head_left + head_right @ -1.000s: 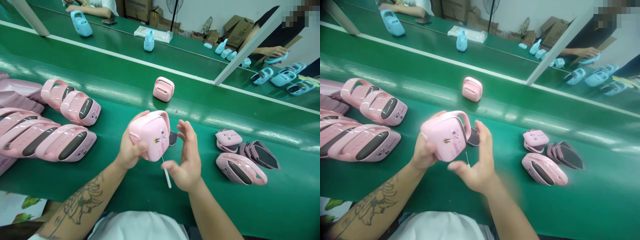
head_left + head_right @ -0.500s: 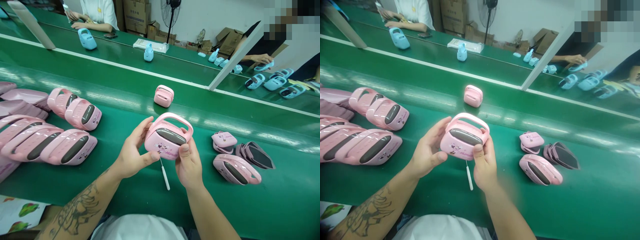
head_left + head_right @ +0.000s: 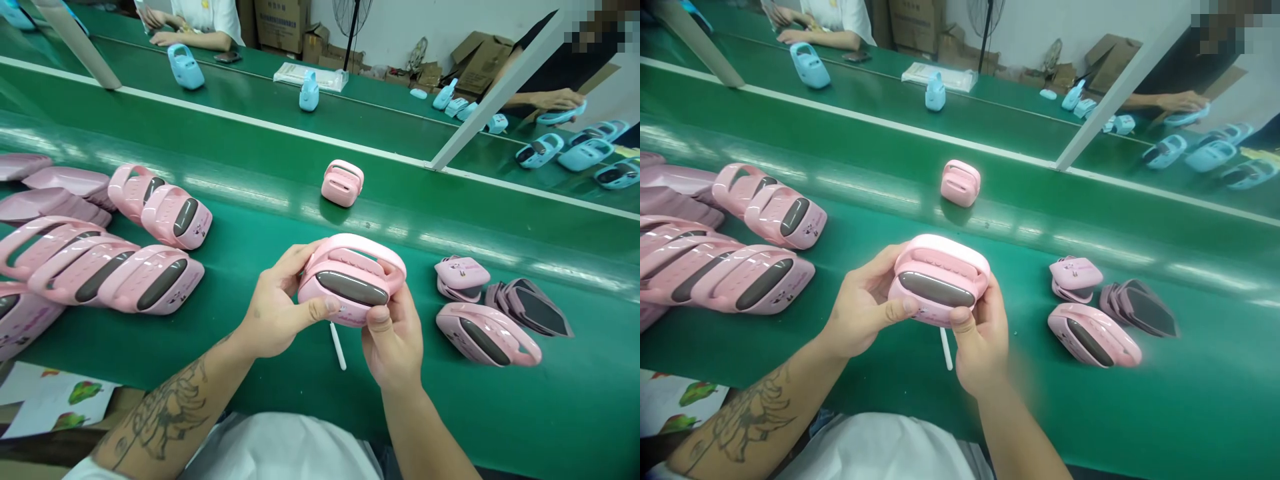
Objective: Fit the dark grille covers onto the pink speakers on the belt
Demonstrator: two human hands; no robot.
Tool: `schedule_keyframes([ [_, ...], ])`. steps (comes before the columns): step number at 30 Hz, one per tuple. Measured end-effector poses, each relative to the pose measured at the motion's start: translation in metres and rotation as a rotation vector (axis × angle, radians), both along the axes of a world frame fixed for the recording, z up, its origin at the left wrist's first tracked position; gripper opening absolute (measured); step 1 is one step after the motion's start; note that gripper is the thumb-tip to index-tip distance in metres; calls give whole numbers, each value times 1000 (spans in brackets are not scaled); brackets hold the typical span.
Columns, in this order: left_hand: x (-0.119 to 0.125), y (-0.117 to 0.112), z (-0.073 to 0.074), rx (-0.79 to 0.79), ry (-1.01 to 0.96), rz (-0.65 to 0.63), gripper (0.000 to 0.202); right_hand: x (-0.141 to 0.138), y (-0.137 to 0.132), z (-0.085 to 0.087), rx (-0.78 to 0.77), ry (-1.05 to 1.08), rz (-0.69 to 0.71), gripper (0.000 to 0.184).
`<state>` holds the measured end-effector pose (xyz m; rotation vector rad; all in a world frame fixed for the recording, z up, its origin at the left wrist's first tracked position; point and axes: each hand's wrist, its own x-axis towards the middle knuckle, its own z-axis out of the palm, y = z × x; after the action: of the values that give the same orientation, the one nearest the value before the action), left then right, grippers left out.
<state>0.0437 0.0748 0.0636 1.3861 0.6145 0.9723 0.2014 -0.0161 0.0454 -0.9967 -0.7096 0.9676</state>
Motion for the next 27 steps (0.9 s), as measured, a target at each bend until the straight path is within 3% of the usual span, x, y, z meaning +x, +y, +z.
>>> schedule_keyframes([
  [3, 1, -8, 3, 78, 78, 52, 69, -1, -2, 1, -14, 2, 12, 60],
  [7, 4, -20, 9, 109, 150, 130, 65, -3, -7, -2, -21, 17, 24, 47],
  [11, 4, -28, 14, 94, 186, 118, 71, -3, -12, -8, -72, 60, -6, 50],
  [27, 4, -25, 13, -122, -100, 45, 62, 4, -25, -2, -60, 39, -43, 58],
])
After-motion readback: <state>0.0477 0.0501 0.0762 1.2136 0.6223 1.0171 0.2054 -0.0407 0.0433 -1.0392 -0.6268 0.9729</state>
